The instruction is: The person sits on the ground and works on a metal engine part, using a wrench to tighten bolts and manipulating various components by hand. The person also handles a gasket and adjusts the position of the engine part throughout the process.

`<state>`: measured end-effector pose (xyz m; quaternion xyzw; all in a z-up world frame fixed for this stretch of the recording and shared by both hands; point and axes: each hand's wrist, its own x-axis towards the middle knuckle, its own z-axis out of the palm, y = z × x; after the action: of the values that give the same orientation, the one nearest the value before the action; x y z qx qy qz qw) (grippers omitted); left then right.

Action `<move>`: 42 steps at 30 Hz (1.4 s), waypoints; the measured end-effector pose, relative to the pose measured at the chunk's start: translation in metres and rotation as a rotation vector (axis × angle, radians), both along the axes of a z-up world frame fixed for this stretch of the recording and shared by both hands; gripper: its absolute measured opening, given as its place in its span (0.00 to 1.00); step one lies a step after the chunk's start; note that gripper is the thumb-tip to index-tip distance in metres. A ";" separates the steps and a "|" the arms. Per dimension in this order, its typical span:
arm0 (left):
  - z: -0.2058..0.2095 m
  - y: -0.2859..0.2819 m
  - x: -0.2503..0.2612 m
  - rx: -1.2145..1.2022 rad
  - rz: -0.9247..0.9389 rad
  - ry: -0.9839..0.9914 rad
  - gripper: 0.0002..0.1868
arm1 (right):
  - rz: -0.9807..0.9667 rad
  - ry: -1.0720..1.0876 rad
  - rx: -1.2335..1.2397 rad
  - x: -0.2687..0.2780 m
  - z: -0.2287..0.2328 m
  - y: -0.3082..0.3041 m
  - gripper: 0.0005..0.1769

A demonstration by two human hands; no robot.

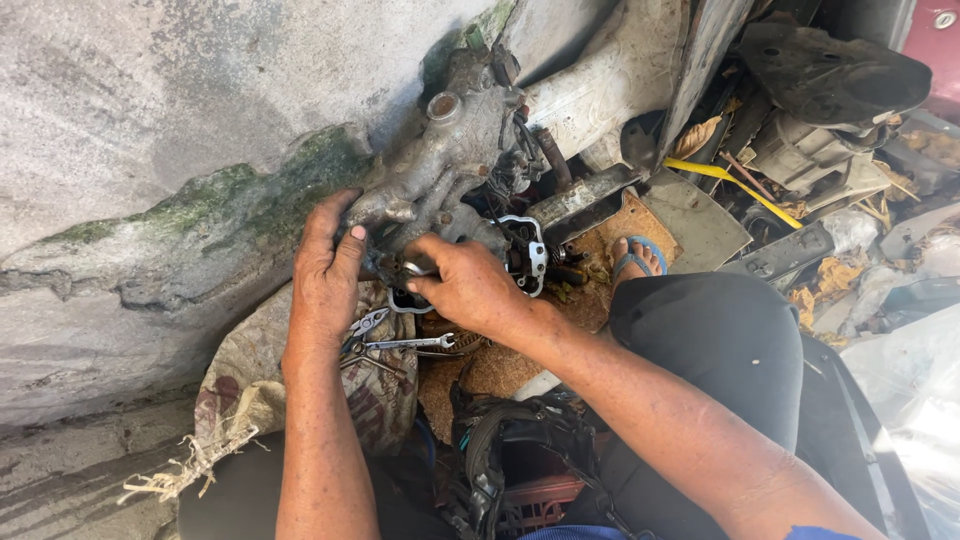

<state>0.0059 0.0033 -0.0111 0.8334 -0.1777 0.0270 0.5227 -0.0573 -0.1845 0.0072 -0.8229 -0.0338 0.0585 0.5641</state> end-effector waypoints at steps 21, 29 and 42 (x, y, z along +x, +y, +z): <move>0.024 -0.006 -0.015 -0.233 0.040 0.136 0.44 | -0.029 -0.194 -0.040 0.025 -0.034 0.018 0.04; -0.053 -0.015 -0.032 -0.247 0.131 0.253 0.50 | 0.003 -0.042 -0.023 0.030 -0.050 0.011 0.11; -0.062 -0.044 -0.029 -0.239 0.321 0.359 0.30 | -0.502 -0.065 -0.049 0.083 0.040 -0.135 0.13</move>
<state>-0.0236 -0.0404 -0.0730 0.7748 0.0569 -0.0180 0.6294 0.0256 -0.3191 0.0469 -0.8204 0.1549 -0.1090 0.5395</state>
